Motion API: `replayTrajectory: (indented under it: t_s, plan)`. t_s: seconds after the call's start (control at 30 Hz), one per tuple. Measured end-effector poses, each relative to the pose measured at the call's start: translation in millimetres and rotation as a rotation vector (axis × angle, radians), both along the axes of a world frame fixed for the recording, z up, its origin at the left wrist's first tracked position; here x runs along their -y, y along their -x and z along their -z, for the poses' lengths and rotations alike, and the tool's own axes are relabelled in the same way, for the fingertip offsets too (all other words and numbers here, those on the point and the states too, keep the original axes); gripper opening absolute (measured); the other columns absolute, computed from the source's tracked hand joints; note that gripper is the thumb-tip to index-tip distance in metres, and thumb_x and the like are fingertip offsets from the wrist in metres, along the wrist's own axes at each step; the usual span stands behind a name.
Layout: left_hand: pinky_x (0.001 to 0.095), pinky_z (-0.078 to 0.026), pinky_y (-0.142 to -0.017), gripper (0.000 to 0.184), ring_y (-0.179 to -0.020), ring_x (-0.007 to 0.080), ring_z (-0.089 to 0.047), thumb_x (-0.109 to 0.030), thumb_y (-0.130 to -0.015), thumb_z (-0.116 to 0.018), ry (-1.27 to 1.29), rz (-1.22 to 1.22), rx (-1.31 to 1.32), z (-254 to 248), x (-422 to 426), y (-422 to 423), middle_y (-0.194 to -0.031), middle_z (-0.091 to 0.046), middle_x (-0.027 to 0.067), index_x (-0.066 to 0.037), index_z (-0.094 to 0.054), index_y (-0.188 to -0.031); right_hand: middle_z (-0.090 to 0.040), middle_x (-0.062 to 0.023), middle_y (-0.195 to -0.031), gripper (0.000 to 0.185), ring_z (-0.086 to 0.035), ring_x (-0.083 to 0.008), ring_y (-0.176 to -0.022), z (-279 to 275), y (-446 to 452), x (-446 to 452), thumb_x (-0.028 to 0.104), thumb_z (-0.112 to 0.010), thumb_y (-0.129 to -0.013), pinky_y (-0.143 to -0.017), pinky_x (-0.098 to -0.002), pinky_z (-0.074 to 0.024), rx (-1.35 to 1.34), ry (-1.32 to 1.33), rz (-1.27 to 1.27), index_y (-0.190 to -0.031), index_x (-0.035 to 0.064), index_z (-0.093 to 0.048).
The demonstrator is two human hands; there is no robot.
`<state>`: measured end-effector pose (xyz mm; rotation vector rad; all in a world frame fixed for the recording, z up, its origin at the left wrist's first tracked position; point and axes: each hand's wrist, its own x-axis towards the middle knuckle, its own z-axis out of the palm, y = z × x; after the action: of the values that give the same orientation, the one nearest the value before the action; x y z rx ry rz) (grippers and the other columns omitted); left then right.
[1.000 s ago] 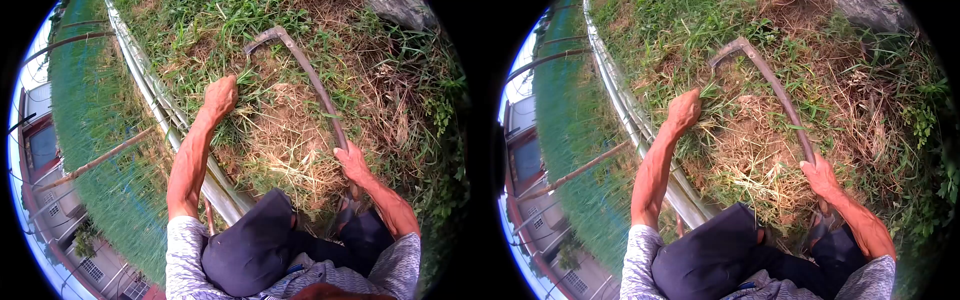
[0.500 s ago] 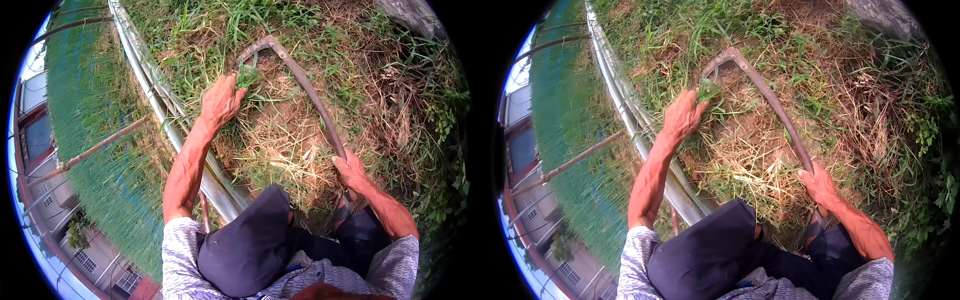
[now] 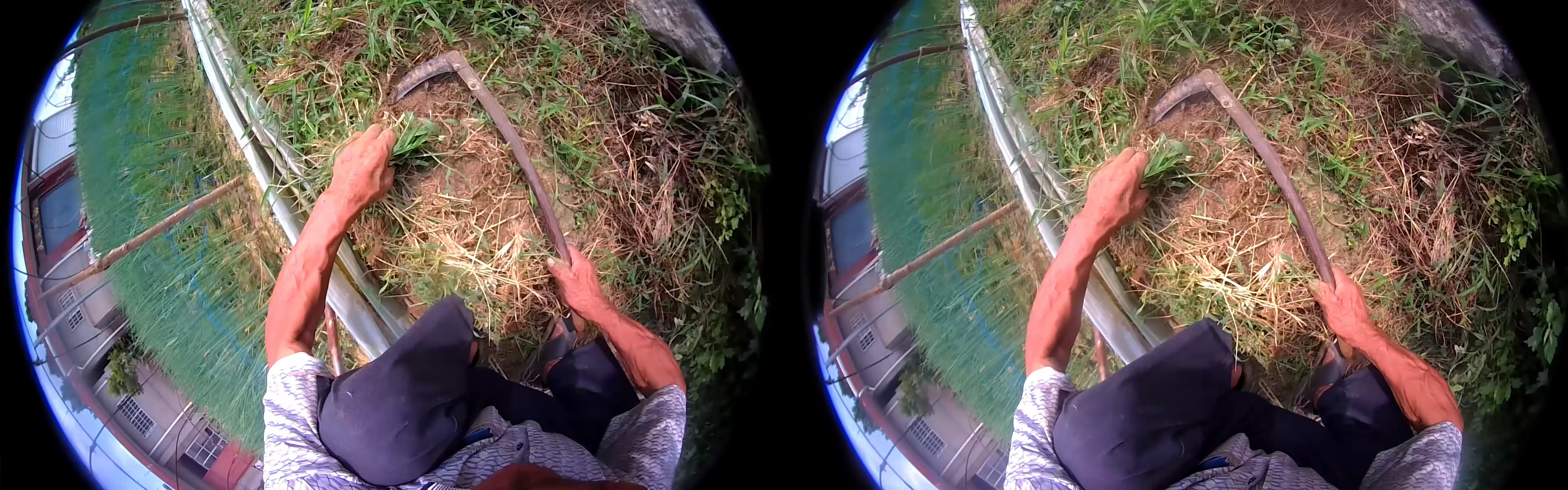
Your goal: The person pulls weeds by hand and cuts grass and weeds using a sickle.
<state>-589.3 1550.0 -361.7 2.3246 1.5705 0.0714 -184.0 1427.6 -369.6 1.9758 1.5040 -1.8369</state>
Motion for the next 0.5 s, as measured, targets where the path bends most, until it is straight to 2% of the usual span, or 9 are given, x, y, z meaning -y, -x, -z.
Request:
replayTrajectory:
  t_s: [0.03, 0.1, 0.17, 0.2, 0.27, 0.3, 0.33, 0.37, 0.5]
  plan:
    - [0.0441, -0.046, -0.076, 0.033, -0.085, 0.0362, -0.056, -0.001, -0.066, -0.063, 0.035, -0.009, -0.001, -1.4, 5.4, -0.2, -0.089, -0.052, 0.0144, -0.005, -0.049, -0.096, -0.052, -0.007, -0.072, 0.035, -0.05, -0.019, -0.061, -2.2, 2.1, -1.2, 0.035, -0.06, -0.092, -0.055, -0.0373, -0.0432, -0.024, -0.106, 0.096, -0.098, 0.0012, -0.055]
    - [0.0442, -0.046, -0.075, 0.034, -0.085, 0.0363, -0.055, -0.002, -0.066, -0.064, 0.037, -0.007, 0.001, 1.1, 4.9, -1.2, -0.089, -0.051, 0.0148, -0.005, -0.049, -0.097, -0.051, -0.0051, -0.07, 0.035, -0.049, -0.0182, -0.059, -9.2, 16.1, -31.5, 0.036, -0.06, -0.092, -0.053, -0.0369, -0.0421, -0.014, -0.056, 0.213, -0.098, 0.0016, -0.054]
    - [0.0448, -0.046, -0.075, 0.035, -0.086, 0.0371, -0.056, -0.002, -0.066, -0.065, 0.032, -0.009, 0.048, 1.0, 4.4, 0.6, -0.089, -0.051, 0.0152, -0.005, -0.049, -0.097, -0.052, -0.0045, -0.069, 0.036, -0.05, -0.0182, -0.058, -18.1, 33.5, -63.0, 0.035, -0.058, -0.094, -0.052, -0.0359, -0.0418, -0.23, 0.026, 0.59, -0.104, 0.001, -0.053]
    - [0.0448, -0.046, -0.075, 0.035, -0.086, 0.0371, -0.056, -0.002, -0.066, -0.065, 0.034, -0.008, 0.047, -0.6, 5.7, 0.6, -0.089, -0.051, 0.0152, -0.005, -0.049, -0.097, -0.052, -0.0045, -0.069, 0.036, -0.05, -0.0182, -0.058, -10.8, 32.9, -58.0, 0.035, -0.058, -0.094, -0.052, -0.0359, -0.0418, -0.23, 0.028, 0.59, -0.104, 0.001, -0.053]
    - [0.0465, -0.047, -0.075, 0.034, -0.086, 0.0384, -0.056, -0.003, -0.066, -0.066, 0.102, -0.069, 0.044, -2.9, 3.6, -2.6, -0.089, -0.051, 0.0161, -0.005, -0.048, -0.095, -0.054, -0.0078, -0.071, 0.038, -0.054, -0.0197, -0.06, 9.7, 28.8, -47.4, 0.034, -0.055, -0.096, -0.052, -0.0367, -0.043, -0.08, -0.105, 0.401, -0.115, 0.0008, -0.051]
    - [0.0465, -0.047, -0.075, 0.034, -0.086, 0.0384, -0.056, -0.003, -0.066, -0.066, 0.095, -0.066, 0.05, -3.2, 1.5, -3.7, -0.089, -0.051, 0.0161, -0.005, -0.048, -0.095, -0.055, -0.0108, -0.071, 0.039, -0.057, -0.022, -0.062, -10.7, 23.5, -28.8, 0.033, -0.053, -0.097, -0.054, -0.0391, -0.0448, 0.04, -0.107, 0.148, -0.117, 0.0002, -0.049]
    - [0.047, -0.047, -0.075, 0.034, -0.086, 0.0388, -0.056, -0.003, -0.065, -0.066, 0.144, -0.1, 0.044, -4.3, 3.9, -3.9, -0.089, -0.051, 0.0163, -0.005, -0.048, -0.094, -0.056, -0.0133, -0.073, 0.041, -0.058, -0.0231, -0.064, 17.1, -17.0, 20.9, 0.034, -0.054, -0.096, -0.058, -0.0405, -0.0464, 0.046, -0.189, -0.157, -0.118, -0.0009, -0.049]
    - [0.0475, -0.047, -0.075, 0.033, -0.086, 0.0392, -0.056, -0.003, -0.065, -0.066, 0.198, -0.141, 0.038, -5.7, 10.9, -4.2, -0.088, -0.051, 0.0165, -0.005, -0.047, -0.092, -0.057, -0.0152, -0.076, 0.042, -0.059, -0.024, -0.067, -10.2, -0.7, 14.9, 0.034, -0.056, -0.095, -0.06, -0.0402, -0.0474, 0.073, 0.027, -0.087, -0.118, -0.0012, -0.049]
    - [0.0457, -0.047, -0.072, 0.034, -0.085, 0.0372, -0.056, -0.003, -0.064, -0.069, 0.221, -0.13, 0.101, -27.6, 40.6, -7.4, -0.087, -0.051, 0.014, -0.006, -0.047, -0.09, -0.056, -0.0087, -0.073, 0.037, -0.057, -0.0218, -0.062, -7.0, 0.0, 11.7, 0.031, -0.059, -0.096, -0.057, -0.037, -0.0468, -0.037, -0.045, -0.022, -0.116, 0.0006, -0.05]
